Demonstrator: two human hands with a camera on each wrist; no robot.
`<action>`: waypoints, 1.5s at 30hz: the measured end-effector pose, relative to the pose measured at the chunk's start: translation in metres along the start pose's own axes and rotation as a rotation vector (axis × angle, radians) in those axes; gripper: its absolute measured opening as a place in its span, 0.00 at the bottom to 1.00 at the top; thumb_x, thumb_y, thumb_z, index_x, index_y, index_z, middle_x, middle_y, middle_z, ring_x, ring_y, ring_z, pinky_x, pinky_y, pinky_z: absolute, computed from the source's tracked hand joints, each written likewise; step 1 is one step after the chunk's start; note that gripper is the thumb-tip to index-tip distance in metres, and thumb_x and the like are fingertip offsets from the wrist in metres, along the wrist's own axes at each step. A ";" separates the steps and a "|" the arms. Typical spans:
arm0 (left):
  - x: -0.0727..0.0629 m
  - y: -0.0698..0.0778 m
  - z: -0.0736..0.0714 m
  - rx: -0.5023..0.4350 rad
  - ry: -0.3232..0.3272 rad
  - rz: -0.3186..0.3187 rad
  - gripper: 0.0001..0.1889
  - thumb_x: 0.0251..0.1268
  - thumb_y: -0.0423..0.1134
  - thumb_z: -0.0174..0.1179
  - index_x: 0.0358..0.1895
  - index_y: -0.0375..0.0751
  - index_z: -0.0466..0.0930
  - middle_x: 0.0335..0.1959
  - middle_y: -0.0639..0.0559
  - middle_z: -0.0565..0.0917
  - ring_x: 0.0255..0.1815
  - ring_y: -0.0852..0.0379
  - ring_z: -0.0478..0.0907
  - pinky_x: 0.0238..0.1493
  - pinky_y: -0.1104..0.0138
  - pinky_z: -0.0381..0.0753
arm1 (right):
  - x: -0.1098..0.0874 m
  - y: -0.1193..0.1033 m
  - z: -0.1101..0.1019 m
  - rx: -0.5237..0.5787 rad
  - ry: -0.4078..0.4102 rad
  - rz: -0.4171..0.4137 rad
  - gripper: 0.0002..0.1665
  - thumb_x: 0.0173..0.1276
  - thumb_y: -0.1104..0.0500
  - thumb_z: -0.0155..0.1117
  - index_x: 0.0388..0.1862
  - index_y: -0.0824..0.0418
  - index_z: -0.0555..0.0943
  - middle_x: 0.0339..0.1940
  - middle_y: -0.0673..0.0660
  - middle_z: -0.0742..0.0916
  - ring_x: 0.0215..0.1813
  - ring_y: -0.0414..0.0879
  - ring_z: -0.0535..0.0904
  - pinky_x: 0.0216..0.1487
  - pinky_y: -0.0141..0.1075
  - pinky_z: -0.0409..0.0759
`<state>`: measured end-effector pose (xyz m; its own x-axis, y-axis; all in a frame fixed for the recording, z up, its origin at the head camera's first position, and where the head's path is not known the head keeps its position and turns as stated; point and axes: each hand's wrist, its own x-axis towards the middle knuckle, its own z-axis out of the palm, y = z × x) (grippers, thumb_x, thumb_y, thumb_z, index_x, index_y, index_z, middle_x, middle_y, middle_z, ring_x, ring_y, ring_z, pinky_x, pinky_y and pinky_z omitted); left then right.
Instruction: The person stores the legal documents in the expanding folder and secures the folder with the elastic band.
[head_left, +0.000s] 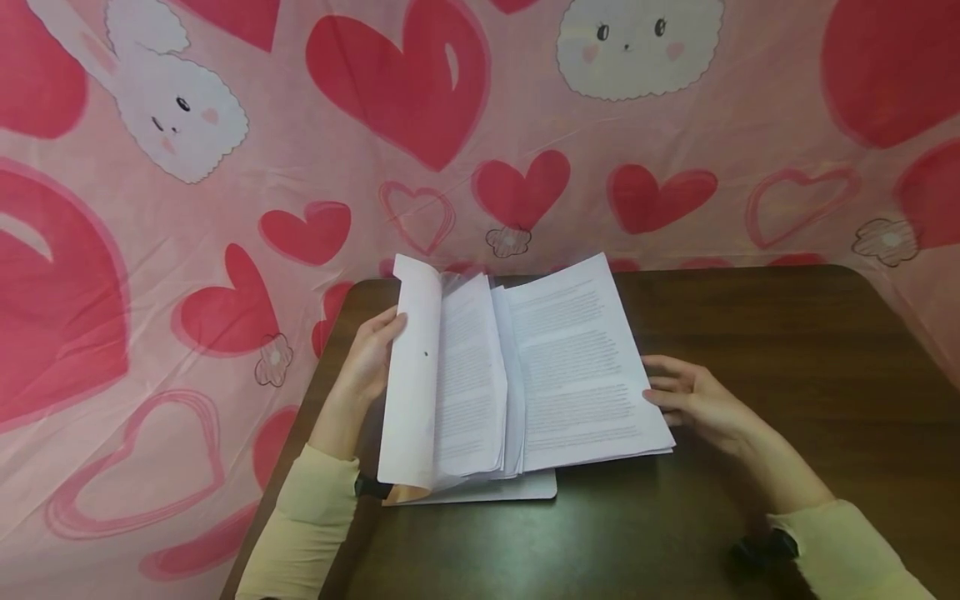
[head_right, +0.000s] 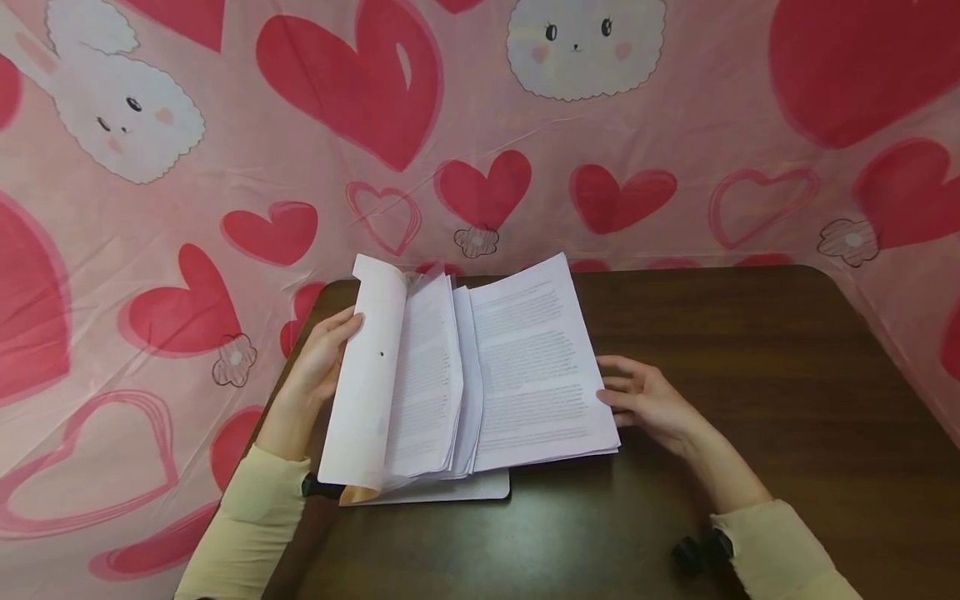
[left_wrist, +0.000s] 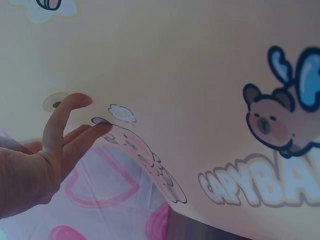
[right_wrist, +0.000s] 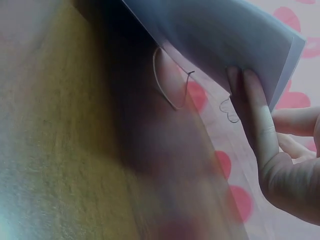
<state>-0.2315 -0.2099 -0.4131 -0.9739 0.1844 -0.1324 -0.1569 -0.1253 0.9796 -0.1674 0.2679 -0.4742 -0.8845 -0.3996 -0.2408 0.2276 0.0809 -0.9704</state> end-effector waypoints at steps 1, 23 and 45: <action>0.000 0.000 0.000 0.000 0.001 -0.001 0.29 0.93 0.40 0.44 0.85 0.27 0.58 0.46 0.63 0.90 0.49 0.66 0.90 0.51 0.72 0.91 | 0.000 -0.001 0.000 0.004 0.003 -0.005 0.36 0.84 0.65 0.61 0.85 0.66 0.63 0.53 0.41 0.93 0.50 0.44 0.93 0.50 0.40 0.94; 0.001 0.000 0.004 -0.004 0.008 -0.006 0.28 0.92 0.39 0.43 0.85 0.27 0.58 0.45 0.63 0.90 0.48 0.66 0.90 0.50 0.72 0.91 | 0.002 0.005 0.010 0.059 -0.038 0.014 0.37 0.84 0.64 0.61 0.86 0.65 0.62 0.54 0.42 0.93 0.51 0.45 0.93 0.51 0.42 0.94; 0.002 -0.003 0.010 -0.038 0.028 -0.005 0.28 0.93 0.38 0.42 0.85 0.26 0.57 0.44 0.62 0.89 0.47 0.66 0.89 0.49 0.71 0.90 | 0.028 0.007 0.056 0.102 -0.084 0.008 0.43 0.84 0.63 0.63 0.88 0.72 0.54 0.61 0.54 0.91 0.52 0.44 0.91 0.51 0.44 0.95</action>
<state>-0.2314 -0.1992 -0.4145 -0.9773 0.1575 -0.1417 -0.1670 -0.1612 0.9727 -0.1678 0.2059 -0.4867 -0.8463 -0.4749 -0.2414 0.2784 -0.0078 -0.9604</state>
